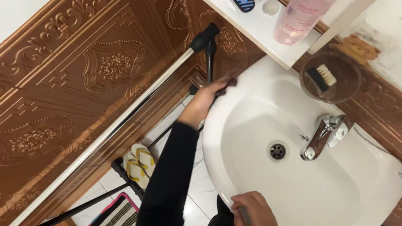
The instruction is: The person cleans a bathroom sink and faucet by hand using a dark cloth. The person wipes the basin, the metal faucet fixture, and the surrounding edges of the sink.
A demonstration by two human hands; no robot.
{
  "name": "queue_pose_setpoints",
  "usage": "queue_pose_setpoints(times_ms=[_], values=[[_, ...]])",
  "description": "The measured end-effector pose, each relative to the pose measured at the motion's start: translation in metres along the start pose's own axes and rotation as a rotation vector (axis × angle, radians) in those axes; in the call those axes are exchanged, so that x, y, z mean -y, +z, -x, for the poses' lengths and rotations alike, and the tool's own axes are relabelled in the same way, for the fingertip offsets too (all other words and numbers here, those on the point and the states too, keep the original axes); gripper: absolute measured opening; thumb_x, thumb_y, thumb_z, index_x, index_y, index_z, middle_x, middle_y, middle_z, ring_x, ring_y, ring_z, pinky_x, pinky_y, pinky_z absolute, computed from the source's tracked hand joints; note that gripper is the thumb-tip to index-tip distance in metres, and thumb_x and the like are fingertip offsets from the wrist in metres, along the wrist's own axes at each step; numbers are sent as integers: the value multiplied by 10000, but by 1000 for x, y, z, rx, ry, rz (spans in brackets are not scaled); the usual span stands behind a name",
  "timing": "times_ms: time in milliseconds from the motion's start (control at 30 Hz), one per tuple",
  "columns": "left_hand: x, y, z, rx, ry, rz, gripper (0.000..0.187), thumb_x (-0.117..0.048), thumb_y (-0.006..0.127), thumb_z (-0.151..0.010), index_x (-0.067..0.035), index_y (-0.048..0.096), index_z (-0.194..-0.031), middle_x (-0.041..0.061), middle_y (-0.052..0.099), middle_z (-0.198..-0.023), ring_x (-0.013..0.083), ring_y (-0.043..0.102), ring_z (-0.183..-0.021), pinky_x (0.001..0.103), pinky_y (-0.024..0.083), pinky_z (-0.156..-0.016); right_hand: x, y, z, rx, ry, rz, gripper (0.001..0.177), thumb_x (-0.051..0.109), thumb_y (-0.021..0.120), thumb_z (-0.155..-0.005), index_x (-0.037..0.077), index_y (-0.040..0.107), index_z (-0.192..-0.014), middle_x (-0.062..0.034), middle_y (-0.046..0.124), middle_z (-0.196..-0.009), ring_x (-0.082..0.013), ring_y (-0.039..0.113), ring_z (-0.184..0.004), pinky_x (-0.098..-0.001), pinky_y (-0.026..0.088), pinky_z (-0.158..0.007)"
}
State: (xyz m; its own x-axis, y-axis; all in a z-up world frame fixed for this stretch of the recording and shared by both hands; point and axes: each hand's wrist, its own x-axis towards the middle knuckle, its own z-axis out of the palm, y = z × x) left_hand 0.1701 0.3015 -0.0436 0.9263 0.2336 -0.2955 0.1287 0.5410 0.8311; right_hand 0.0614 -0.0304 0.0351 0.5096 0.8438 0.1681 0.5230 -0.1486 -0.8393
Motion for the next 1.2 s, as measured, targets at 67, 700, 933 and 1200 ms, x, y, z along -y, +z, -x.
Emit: queue_pose_setpoints(times_ms=[67, 700, 933, 1200], values=[[34, -9, 28, -100, 68, 137, 445, -209, 503, -995, -24, 595, -1390, 5, 704, -1259, 138, 635, -1165, 283, 463, -1059, -2, 1, 2, 2, -15, 12, 387, -24, 687, -779, 36, 617, -1155, -82, 688, -934, -260, 660, -882, -361, 551, -777], [0, -14, 13, 36, -22, -328, 575, -438, 514, -1063, 50, 669, -1325, 220, 746, -1244, 254, 709, -1073, 350, 546, -961, 2, 3, -4, -9, -12, 52, 356, -34, 692, -753, 61, 649, -1092, -74, 674, -878, -263, 650, -850, -368, 533, -752], [9, -7, -2, -106, -188, -218, 585, -404, 550, -1018, 36, 595, -1401, 218, 706, -1253, 253, 690, -1040, 366, 587, -876, 5, 4, -8, 19, -44, 100, 371, -34, 687, -721, 66, 657, -1078, -55, 683, -871, -262, 641, -843, -367, 523, -757], [37, -14, 55, -252, -150, 385, 660, -416, 513, -995, -87, 339, -1539, 100, 468, -1519, 262, 500, -1388, 426, 455, -1118, 13, 5, -10, -41, -63, 96, 360, -43, 668, -741, 59, 651, -1086, -41, 708, -866, -237, 666, -855, -355, 528, -784]])
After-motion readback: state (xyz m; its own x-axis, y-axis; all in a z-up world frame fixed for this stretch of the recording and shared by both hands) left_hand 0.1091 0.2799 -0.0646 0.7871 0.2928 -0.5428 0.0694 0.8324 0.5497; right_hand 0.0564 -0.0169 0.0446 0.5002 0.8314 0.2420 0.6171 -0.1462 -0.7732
